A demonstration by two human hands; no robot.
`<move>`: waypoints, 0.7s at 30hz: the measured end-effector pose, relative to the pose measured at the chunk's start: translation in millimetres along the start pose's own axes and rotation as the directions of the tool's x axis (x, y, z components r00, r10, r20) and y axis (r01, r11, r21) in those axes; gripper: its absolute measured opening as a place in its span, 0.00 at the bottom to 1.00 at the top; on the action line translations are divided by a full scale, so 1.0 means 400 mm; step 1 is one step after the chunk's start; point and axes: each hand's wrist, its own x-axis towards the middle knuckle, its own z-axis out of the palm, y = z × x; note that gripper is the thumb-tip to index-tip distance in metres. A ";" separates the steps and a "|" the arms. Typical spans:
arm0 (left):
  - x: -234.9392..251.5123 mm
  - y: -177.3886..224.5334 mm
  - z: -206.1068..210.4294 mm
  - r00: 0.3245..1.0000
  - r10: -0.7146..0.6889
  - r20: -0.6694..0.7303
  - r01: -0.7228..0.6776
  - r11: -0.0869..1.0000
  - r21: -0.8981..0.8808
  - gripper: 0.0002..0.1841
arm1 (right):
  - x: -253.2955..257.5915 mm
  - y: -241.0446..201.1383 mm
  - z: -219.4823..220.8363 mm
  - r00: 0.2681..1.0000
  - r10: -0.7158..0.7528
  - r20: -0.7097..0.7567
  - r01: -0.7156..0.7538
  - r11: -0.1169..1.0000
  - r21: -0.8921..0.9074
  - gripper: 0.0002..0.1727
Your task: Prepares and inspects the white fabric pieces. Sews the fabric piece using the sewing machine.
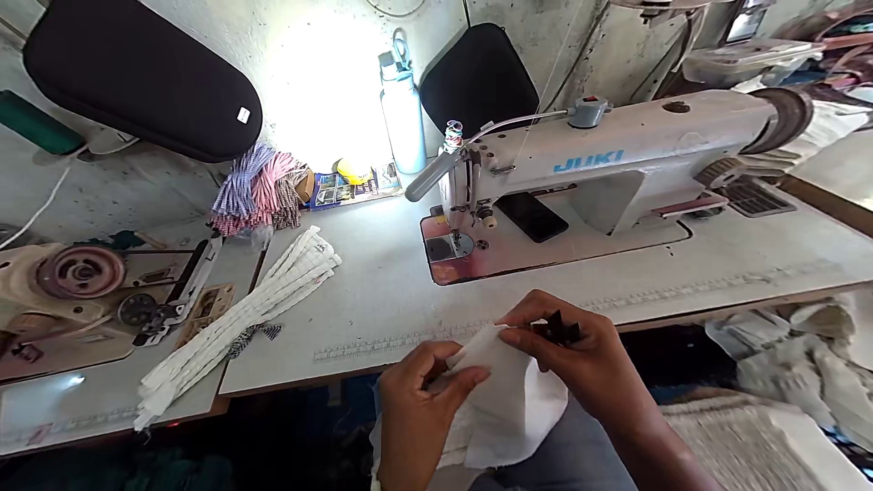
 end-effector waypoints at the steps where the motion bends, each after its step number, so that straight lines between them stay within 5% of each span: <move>1: -0.003 0.002 -0.003 1.000 -0.023 -0.014 0.023 1.000 -0.021 0.12 | -0.002 0.000 0.001 1.000 -0.003 -0.003 0.003 1.000 0.005 0.04; 8: 0.000 0.022 -0.017 0.992 -0.123 0.020 0.125 0.984 -0.124 0.08 | -0.012 -0.011 0.005 0.999 -0.036 -0.036 0.036 0.999 0.000 0.04; 15: -0.017 0.018 -0.022 0.988 -0.144 0.055 0.149 0.984 -0.098 0.08 | -0.007 -0.021 0.005 0.976 -0.217 -0.018 0.208 0.955 -0.211 0.04; 18: -0.018 0.035 -0.088 0.968 -0.228 0.104 0.238 0.965 -0.106 0.06 | 0.007 -0.043 0.047 0.962 -0.264 0.065 0.272 0.937 -0.220 0.05; 21: -0.003 0.085 -0.239 0.965 -0.227 0.135 0.219 0.973 0.071 0.06 | 0.033 -0.080 0.147 0.939 -0.310 0.149 0.331 0.932 -0.146 0.03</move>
